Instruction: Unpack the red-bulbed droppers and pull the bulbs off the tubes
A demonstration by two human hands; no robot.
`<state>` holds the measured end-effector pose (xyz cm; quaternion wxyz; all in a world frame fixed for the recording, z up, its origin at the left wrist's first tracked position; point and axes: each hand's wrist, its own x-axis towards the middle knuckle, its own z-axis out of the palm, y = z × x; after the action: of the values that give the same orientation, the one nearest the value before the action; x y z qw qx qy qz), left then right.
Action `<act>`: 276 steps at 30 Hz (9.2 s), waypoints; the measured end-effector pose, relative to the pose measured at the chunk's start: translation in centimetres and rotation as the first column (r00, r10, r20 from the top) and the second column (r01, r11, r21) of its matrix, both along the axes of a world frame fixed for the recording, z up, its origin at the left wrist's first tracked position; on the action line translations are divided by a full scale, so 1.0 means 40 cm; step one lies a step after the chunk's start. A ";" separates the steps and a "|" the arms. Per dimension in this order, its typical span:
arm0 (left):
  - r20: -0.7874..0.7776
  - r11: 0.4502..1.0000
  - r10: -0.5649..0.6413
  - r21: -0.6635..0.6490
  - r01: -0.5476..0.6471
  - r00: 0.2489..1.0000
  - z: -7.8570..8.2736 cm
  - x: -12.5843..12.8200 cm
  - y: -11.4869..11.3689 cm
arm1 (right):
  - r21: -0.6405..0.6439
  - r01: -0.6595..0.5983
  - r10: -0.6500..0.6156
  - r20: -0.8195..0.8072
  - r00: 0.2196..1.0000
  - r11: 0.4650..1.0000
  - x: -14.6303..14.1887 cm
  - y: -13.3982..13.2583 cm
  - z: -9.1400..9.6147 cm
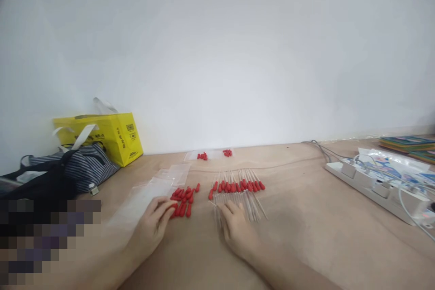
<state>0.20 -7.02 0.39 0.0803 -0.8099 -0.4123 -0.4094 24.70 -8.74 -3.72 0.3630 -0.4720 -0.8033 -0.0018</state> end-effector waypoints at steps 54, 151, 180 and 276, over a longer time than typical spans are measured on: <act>-0.205 0.951 0.005 -0.302 -0.068 0.979 -0.034 0.106 -0.013 | 0.376 0.025 -0.067 0.098 0.993 0.926 -0.005 0.019 0.024; -0.024 0.918 0.021 -0.395 -0.028 1.000 -0.082 0.132 -0.033 | 0.249 0.114 -0.157 0.160 0.974 0.962 -0.117 0.067 0.019; 0.093 0.909 0.235 -0.373 -0.185 0.968 0.040 -0.011 0.091 | -0.485 0.544 -0.509 0.217 0.833 0.684 0.204 0.103 0.066; -0.347 0.972 -0.213 0.021 0.235 0.913 -0.038 0.105 -0.036 | 0.298 -0.199 0.141 0.204 0.969 0.934 -0.021 -0.014 0.016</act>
<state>4.40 -8.44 -1.14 0.1285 -0.9077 -0.2834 -0.2815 23.87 -9.29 -3.07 0.3589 -0.3341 -0.8599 -0.1416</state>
